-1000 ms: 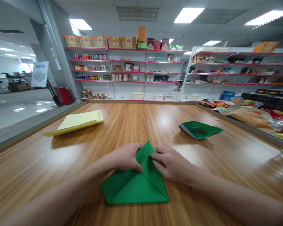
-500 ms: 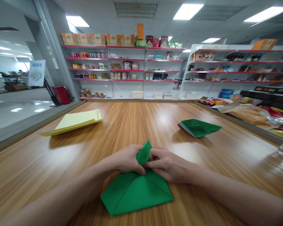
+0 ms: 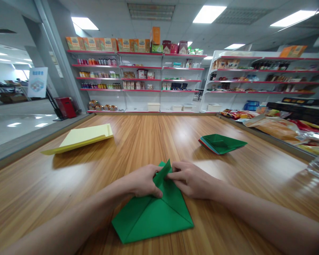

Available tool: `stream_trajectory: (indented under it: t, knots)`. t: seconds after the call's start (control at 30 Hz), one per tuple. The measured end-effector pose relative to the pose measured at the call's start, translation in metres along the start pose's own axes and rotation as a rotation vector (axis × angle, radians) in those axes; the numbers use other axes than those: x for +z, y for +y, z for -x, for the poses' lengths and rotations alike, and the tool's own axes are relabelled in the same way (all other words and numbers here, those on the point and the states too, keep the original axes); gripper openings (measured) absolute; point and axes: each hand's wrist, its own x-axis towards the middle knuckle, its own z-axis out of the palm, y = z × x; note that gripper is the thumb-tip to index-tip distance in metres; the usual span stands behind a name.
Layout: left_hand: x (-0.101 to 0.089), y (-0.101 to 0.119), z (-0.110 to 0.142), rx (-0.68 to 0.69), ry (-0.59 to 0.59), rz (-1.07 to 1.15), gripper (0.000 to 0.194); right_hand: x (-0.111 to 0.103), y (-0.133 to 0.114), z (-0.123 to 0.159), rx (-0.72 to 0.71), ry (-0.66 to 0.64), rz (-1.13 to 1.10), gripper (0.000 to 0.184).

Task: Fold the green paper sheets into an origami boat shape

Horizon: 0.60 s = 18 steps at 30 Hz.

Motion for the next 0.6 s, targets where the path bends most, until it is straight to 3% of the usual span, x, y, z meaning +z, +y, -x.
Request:
stream_trajectory:
  t: [0.13,0.37,0.5,0.6]
  knots:
    - [0.000,0.003,0.000,-0.077,0.009,0.001,0.044,0.000,0.007,0.001,0.096,0.023,0.075,0.025]
    - [0.002,0.004,0.000,-0.144,0.006,-0.013,0.044,0.001,-0.007,0.000,-0.135,-0.019,0.017,0.025]
    - [-0.001,0.004,0.000,-0.090,-0.033,-0.011,0.050,-0.002,-0.009,-0.002,-0.108,-0.032,-0.006,0.025]
    - [-0.003,0.006,0.001,-0.124,-0.039,-0.057,0.056,-0.003,-0.003,-0.003,-0.065,-0.028,0.010,0.023]
